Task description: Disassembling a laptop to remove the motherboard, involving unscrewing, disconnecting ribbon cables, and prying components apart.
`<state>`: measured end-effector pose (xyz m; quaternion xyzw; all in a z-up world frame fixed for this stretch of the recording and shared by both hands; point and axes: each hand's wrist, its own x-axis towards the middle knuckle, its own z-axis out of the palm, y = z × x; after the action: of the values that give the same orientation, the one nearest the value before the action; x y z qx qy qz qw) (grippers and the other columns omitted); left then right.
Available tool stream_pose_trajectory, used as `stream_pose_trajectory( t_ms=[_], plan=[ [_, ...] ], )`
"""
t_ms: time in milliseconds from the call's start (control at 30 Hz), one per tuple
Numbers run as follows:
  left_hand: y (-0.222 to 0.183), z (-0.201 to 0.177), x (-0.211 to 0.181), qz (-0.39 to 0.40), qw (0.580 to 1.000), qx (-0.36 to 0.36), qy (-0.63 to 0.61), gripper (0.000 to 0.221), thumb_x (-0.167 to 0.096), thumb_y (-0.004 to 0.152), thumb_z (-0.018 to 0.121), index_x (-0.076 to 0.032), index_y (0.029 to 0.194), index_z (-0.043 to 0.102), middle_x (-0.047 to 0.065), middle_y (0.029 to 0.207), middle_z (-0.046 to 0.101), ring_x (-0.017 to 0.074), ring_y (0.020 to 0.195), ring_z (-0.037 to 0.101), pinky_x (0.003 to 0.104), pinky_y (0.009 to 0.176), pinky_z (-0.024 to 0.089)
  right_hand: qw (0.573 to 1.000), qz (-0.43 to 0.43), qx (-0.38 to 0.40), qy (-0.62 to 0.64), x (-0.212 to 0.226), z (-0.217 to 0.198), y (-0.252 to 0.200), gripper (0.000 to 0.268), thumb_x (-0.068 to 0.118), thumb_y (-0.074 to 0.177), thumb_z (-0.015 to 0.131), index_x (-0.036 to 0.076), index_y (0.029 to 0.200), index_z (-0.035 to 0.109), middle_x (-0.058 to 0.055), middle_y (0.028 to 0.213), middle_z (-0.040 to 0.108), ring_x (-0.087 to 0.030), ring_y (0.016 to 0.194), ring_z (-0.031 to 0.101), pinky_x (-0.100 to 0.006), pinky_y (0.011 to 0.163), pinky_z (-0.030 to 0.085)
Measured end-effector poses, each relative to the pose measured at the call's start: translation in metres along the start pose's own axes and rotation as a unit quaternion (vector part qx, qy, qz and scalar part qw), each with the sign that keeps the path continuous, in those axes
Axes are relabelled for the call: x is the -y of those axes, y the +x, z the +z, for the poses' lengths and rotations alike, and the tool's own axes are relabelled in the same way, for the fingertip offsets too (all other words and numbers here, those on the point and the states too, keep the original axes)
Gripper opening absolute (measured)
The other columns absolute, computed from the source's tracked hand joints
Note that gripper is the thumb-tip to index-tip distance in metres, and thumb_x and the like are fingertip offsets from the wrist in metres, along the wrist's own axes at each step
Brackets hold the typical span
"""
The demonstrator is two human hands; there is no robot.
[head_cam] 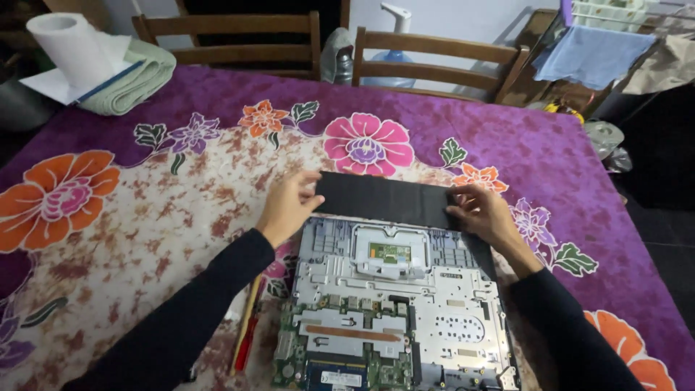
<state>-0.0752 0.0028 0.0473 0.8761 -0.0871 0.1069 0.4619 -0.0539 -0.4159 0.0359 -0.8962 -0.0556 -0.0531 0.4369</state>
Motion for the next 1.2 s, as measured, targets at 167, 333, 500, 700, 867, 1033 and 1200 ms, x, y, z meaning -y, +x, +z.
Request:
stream_pose_trajectory(
  t_ms=[167,333,500,700,867,1033,1200],
  plan=[
    [-0.065,-0.052,-0.061,0.201,0.968,0.138,0.067,0.032,-0.005,0.083,0.073,-0.014,0.114,0.076,0.012,0.116,0.075,0.0316,0.113,0.071,0.044,0.099,0.056,0.952,-0.254,-0.014,-0.168,0.067,0.005,-0.076,0.040,0.010,0.080,0.081,0.004,0.118,0.070,-0.024,0.104,0.067,-0.045,0.096,0.071,-0.053,0.081,0.059],
    [-0.126,-0.082,-0.046,0.371,0.895,0.227,0.100,0.031,0.000,0.097,0.052,-0.010,0.123,0.067,0.008,0.128,0.072,0.0224,0.118,0.068,0.041,0.114,0.049,0.880,-0.423,0.174,-0.129,0.155,-0.010,-0.168,0.044,0.018,0.088,0.080,0.007,0.128,0.065,-0.016,0.123,0.065,-0.025,0.103,0.073,-0.035,0.083,0.066],
    [-0.173,-0.089,-0.051,0.240,0.937,0.219,0.126,0.064,0.010,0.085,0.054,-0.015,0.144,0.053,0.007,0.135,0.053,0.0099,0.093,0.066,0.019,0.079,0.064,0.887,-0.331,0.300,-0.118,0.165,-0.012,-0.199,0.039,0.019,0.107,0.042,0.001,0.140,0.052,-0.016,0.119,0.063,-0.030,0.103,0.062,-0.041,0.088,0.051],
    [-0.180,-0.091,-0.102,-0.266,0.926,0.259,0.070,0.051,-0.033,0.096,0.063,-0.033,0.146,0.054,-0.008,0.110,0.084,0.0108,0.096,0.081,0.028,0.095,0.066,0.967,-0.082,0.242,0.009,0.133,0.013,-0.206,0.028,0.019,0.090,0.073,0.018,0.117,0.076,0.003,0.093,0.077,-0.008,0.079,0.080,-0.025,0.076,0.066],
    [-0.179,-0.089,-0.090,-0.302,0.922,0.241,-0.028,0.052,-0.020,0.090,0.077,-0.028,0.139,0.062,0.002,0.093,0.076,0.0172,0.084,0.081,0.030,0.090,0.070,0.940,0.126,0.261,0.179,0.136,0.017,-0.197,0.026,0.006,0.088,0.077,0.009,0.114,0.074,-0.004,0.084,0.081,-0.013,0.072,0.072,-0.031,0.073,0.065],
    [-0.168,-0.100,-0.105,-0.365,0.895,0.241,-0.094,0.056,-0.015,0.090,0.079,-0.026,0.141,0.061,0.006,0.091,0.074,0.0186,0.089,0.079,0.030,0.094,0.063,0.904,0.248,0.238,0.253,0.132,0.017,-0.194,0.023,-0.002,0.088,0.080,0.001,0.110,0.074,-0.015,0.082,0.078,-0.026,0.070,0.077,-0.034,0.056,0.058],
    [-0.154,-0.092,-0.091,-0.397,0.880,0.193,-0.175,0.067,-0.018,0.078,0.082,-0.006,0.142,0.063,0.012,0.126,0.079,0.0238,0.116,0.075,0.034,0.104,0.058,0.889,0.198,0.217,0.351,0.127,0.012,-0.184,0.032,-0.012,0.082,0.079,-0.002,0.110,0.066,-0.022,0.076,0.072,-0.031,0.063,0.072,-0.045,0.063,0.068]
  ],
)
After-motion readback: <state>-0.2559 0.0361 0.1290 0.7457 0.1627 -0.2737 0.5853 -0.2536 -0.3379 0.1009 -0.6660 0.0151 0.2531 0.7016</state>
